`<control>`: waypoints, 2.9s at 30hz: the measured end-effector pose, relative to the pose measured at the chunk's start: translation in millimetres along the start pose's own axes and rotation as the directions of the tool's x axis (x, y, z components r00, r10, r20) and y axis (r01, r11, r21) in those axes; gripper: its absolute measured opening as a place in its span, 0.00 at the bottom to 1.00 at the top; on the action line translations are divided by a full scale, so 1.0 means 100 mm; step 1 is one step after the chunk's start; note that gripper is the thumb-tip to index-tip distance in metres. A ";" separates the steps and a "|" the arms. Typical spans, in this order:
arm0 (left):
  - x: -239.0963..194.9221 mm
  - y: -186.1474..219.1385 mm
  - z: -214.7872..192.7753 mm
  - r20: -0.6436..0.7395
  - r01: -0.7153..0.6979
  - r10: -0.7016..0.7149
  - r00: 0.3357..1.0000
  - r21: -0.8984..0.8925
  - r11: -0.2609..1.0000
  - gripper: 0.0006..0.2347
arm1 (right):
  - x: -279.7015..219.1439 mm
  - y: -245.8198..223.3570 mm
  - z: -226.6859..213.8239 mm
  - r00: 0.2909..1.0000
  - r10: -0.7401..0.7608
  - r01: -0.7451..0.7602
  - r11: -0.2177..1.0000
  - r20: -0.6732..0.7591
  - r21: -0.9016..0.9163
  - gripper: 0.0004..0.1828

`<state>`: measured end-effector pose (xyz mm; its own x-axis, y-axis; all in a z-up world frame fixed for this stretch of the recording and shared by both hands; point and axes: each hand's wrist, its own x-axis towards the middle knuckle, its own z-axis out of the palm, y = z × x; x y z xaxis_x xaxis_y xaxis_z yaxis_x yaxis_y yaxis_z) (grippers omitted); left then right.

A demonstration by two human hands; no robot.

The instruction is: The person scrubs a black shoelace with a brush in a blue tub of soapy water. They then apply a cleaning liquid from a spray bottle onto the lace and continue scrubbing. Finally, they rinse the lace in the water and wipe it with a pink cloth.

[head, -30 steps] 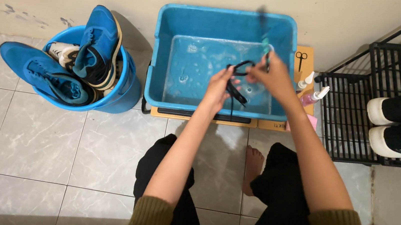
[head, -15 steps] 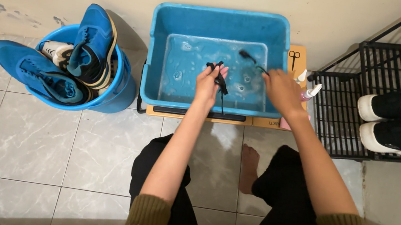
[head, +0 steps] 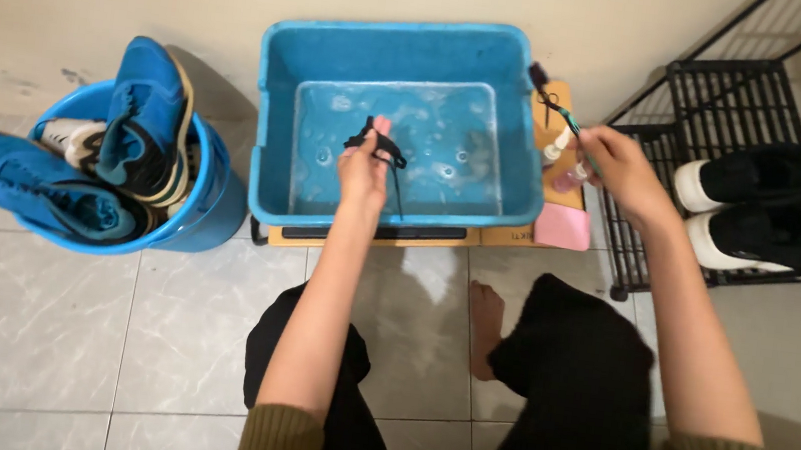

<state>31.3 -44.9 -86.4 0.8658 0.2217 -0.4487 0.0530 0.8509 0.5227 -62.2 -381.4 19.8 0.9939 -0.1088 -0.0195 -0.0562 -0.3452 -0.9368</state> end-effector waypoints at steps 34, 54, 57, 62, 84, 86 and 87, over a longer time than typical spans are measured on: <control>0.06 -0.20 0.04 0.197 0.313 -0.327 0.924 0.100 0.944 0.13 | -0.16 2.39 1.07 0.932 -0.329 0.024 0.476 -0.153 -0.879 0.17; -0.36 -0.01 0.24 0.325 0.000 -0.156 0.933 0.432 0.902 0.17 | 0.23 1.64 0.20 0.626 -0.137 -0.039 0.978 -0.768 -0.206 0.21; -0.40 0.03 0.23 0.333 -0.030 -0.159 0.929 0.498 0.867 0.17 | 0.34 1.29 -0.04 0.596 -0.033 0.169 0.982 -0.802 0.085 0.22; -0.28 0.00 0.06 0.374 -0.003 -0.222 0.901 0.515 0.857 0.21 | 0.18 -0.11 0.17 0.805 0.202 0.217 0.775 -0.559 0.593 0.20; -0.31 0.16 -0.05 0.404 0.277 -0.299 0.864 0.113 0.954 0.23 | -0.09 -0.82 1.55 0.998 0.017 -0.008 0.988 0.056 -0.156 0.47; -0.37 0.20 -0.02 0.396 0.261 -0.283 0.874 0.108 0.959 0.22 | -0.12 -0.93 1.58 0.999 0.037 -0.030 0.983 0.035 -0.179 0.48; -0.40 0.23 -0.01 0.391 0.244 -0.265 0.881 0.103 0.964 0.21 | -0.12 -0.98 1.60 0.999 0.051 -0.048 0.978 0.012 -0.202 0.49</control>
<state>-2.4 -33.7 -56.9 0.9436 -0.2162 -0.2507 0.3138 0.8256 0.4691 -53.7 -197.0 56.5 0.9907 -0.1151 -0.0719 -0.1218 -0.5205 -0.8451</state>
